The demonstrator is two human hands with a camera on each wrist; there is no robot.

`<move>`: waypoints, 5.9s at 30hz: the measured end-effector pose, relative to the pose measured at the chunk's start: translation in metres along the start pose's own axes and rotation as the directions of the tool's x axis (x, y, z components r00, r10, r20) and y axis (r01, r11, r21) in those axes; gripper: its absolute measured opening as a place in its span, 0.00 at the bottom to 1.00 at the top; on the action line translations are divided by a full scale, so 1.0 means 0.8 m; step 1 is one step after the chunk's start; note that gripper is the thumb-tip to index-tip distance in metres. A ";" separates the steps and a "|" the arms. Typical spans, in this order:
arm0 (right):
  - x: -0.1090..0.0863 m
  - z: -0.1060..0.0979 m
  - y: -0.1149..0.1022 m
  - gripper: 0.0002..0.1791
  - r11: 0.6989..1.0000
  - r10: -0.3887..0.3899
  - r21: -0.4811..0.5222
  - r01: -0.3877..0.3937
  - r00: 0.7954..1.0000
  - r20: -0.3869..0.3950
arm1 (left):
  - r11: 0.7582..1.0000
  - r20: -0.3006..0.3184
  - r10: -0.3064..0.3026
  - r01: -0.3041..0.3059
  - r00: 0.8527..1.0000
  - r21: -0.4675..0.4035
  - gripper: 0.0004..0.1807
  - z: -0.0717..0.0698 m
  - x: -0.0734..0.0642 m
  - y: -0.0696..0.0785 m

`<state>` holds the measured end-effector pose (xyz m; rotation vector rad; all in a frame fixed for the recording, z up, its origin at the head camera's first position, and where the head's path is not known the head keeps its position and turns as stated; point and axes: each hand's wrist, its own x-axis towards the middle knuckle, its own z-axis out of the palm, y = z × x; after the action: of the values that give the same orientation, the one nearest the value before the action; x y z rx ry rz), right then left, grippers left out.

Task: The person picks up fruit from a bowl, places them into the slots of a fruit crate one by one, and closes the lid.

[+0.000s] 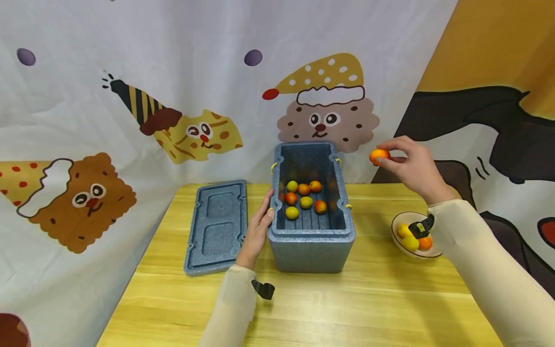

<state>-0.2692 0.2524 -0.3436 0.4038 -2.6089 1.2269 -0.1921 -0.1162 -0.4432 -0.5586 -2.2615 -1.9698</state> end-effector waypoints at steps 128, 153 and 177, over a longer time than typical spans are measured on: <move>-0.025 -0.034 0.030 0.24 0.985 0.165 -0.080 -0.152 0.968 0.192 | 1.000 0.007 0.028 -0.028 1.000 0.008 0.29 0.000 0.000 0.001; -0.117 -0.030 0.148 0.21 0.962 0.254 -0.159 -0.223 0.943 0.215 | 1.000 0.020 0.014 -0.015 1.000 0.015 0.29 0.001 0.000 0.001; -0.162 -0.019 0.195 0.23 0.939 0.309 -0.256 -0.231 0.893 0.328 | 0.995 0.076 -0.085 0.081 0.993 0.051 0.33 -0.008 -0.001 0.013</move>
<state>-0.1999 0.3792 -0.4870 0.2498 -3.1699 1.0107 -0.1894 -0.1215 -0.4328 -0.5545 -2.4096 -1.9573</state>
